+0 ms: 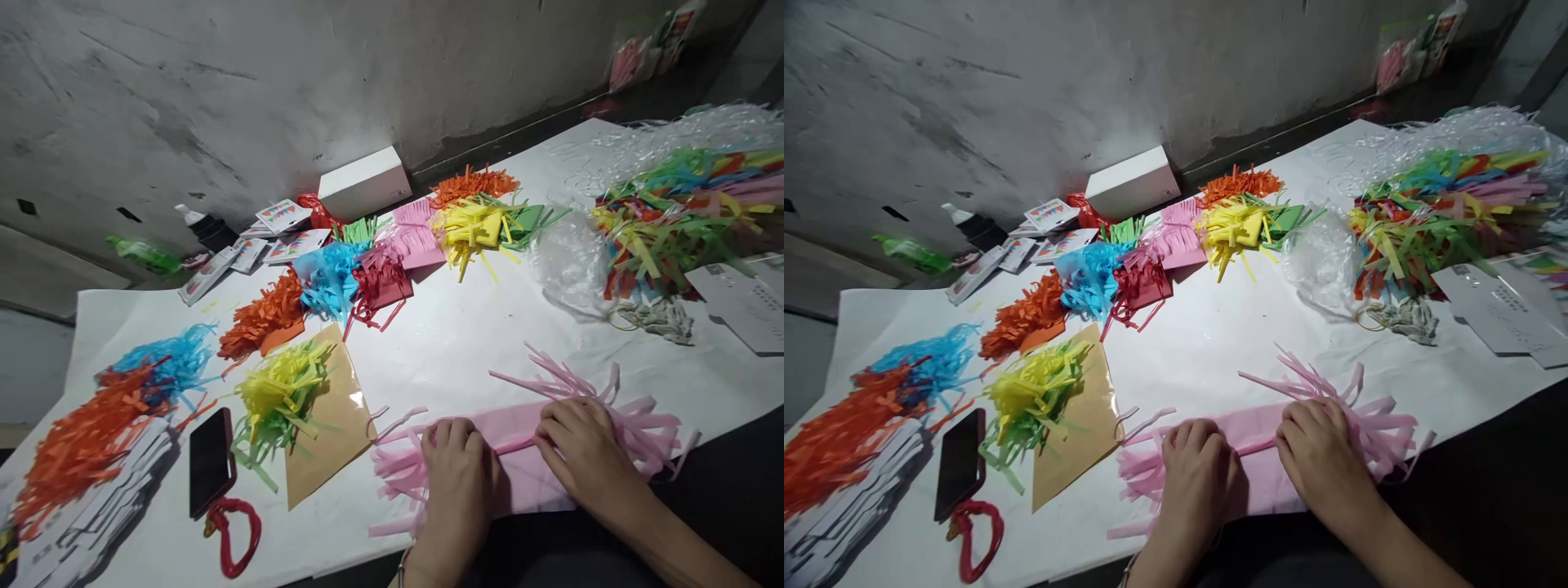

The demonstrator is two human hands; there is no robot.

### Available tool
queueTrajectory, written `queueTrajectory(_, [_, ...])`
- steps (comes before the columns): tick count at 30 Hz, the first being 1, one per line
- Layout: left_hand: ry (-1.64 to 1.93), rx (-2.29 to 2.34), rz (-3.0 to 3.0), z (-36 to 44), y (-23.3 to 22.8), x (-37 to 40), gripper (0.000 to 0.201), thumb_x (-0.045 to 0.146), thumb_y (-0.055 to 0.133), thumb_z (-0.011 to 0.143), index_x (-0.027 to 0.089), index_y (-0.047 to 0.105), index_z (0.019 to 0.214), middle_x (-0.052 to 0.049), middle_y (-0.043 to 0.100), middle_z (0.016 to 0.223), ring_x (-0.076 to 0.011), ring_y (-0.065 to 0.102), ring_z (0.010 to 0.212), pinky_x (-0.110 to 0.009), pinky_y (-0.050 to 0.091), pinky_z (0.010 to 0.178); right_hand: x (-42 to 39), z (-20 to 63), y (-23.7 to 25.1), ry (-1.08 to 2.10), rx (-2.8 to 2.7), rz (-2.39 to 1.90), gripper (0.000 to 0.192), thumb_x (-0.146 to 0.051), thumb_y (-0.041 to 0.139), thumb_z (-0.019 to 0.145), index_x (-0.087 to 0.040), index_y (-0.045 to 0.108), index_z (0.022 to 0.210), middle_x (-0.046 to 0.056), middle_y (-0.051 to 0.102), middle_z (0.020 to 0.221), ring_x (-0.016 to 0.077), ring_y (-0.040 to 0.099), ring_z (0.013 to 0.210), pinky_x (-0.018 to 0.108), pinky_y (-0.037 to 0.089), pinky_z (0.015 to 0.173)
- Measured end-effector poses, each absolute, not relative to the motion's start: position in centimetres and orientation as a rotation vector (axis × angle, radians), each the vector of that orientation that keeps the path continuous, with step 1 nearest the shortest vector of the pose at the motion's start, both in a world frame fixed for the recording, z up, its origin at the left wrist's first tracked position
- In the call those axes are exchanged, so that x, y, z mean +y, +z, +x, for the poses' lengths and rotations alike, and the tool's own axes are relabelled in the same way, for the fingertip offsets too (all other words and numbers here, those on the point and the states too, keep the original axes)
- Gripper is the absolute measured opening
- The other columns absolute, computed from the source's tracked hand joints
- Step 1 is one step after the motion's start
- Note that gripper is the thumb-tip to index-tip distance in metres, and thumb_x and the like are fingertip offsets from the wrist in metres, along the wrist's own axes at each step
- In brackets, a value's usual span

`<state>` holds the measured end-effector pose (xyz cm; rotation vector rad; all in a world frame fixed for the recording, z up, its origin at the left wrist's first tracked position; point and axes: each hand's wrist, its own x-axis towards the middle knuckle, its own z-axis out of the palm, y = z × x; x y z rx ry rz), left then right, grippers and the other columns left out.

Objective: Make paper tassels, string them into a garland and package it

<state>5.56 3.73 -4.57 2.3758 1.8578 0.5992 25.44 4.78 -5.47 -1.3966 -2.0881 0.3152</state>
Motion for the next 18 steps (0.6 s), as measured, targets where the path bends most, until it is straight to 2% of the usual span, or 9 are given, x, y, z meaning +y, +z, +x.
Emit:
queueTrajectory(2, [0.531, 1.893, 2.383, 5.5, -4.4, 3.9, 0.016, 0.006, 0.070, 0.076, 0.019, 0.063, 0.074, -0.003, 0.066, 0.085, -0.0233, 0.056, 0.084, -0.046, 0.040, 0.087, 4.8, 24.9, -5.4, 0.314, -2.033, -1.463, 0.023, -0.014, 0.049, 0.096, -0.020, 0.060, 0.077, 0.003, 0.061, 0.084, 0.0232, 0.056, 0.087, 0.051, 0.034, 0.098])
queueTrajectory(4, [0.472, 1.784, 2.450, 5.2, -4.3, 3.8, 0.017, 0.007, 0.071, 0.076, 0.021, 0.065, 0.082, -0.003, 0.067, 0.092, -0.0243, 0.056, 0.089, -0.051, 0.037, 0.095, 4.7, 24.6, -5.5, 0.322, -2.014, -1.457, 0.022, -0.011, 0.048, 0.095, -0.021, 0.062, 0.081, 0.003, 0.063, 0.088, 0.0227, 0.057, 0.090, 0.051, 0.032, 0.103])
queueTrajectory(6, [0.417, 1.591, 2.577, 4.7, -4.0, 3.7, 0.020, 0.010, 0.073, 0.079, 0.023, 0.066, 0.091, -0.002, 0.067, 0.097, -0.0248, 0.056, 0.095, -0.056, 0.028, 0.105, 4.5, 24.4, -5.6, 0.332, -2.064, -1.349, 0.025, -0.007, 0.046, 0.094, -0.022, 0.064, 0.086, 0.002, 0.064, 0.091, 0.0212, 0.057, 0.092, 0.051, 0.029, 0.108])
queueTrajectory(9, [0.319, 1.384, 2.791, 4.3, -3.8, 4.0, 0.011, 0.015, 0.071, 0.085, 0.021, 0.065, 0.093, -0.001, 0.067, 0.094, -0.0246, 0.056, 0.097, -0.060, 0.020, 0.112, 4.3, 24.5, -6.0, 0.256, -2.227, -1.158, 0.028, -0.004, 0.044, 0.093, -0.021, 0.065, 0.088, 0.001, 0.063, 0.087, 0.0204, 0.057, 0.091, 0.050, 0.025, 0.113])
queueTrajectory(13, [0.220, 1.250, 2.875, 4.1, -3.8, 5.4, 0.006, 0.014, 0.066, 0.090, 0.019, 0.065, 0.087, -0.001, 0.066, 0.088, -0.0224, 0.056, 0.090, -0.055, 0.033, 0.107, 4.5, 24.2, -6.6, 0.089, -2.356, -1.115, 0.018, -0.011, 0.050, 0.095, -0.018, 0.066, 0.096, 0.004, 0.064, 0.088, 0.0234, 0.057, 0.091, 0.053, 0.026, 0.112])
queueTrajectory(15, [0.345, 1.294, 2.831, 4.1, -3.8, 5.8, 0.009, 0.013, 0.064, 0.092, 0.020, 0.065, 0.086, 0.000, 0.066, 0.087, -0.0215, 0.057, 0.088, -0.053, 0.038, 0.104, 4.9, 23.8, -6.9, 0.061, -2.349, -1.098, 0.023, -0.007, 0.046, 0.096, -0.018, 0.066, 0.093, 0.004, 0.064, 0.084, 0.0225, 0.057, 0.086, 0.051, 0.030, 0.109])
queueTrajectory(18, [0.546, 1.148, 2.855, 4.3, -3.9, 5.3, 0.010, 0.013, 0.059, 0.095, 0.018, 0.067, 0.093, -0.003, 0.070, 0.100, -0.0216, 0.059, 0.096, -0.048, 0.041, 0.105, 5.7, 23.4, -6.7, 0.069, -2.289, -1.075, 0.032, -0.004, 0.039, 0.098, -0.019, 0.064, 0.085, 0.003, 0.063, 0.078, 0.0197, 0.057, 0.079, 0.046, 0.036, 0.103])
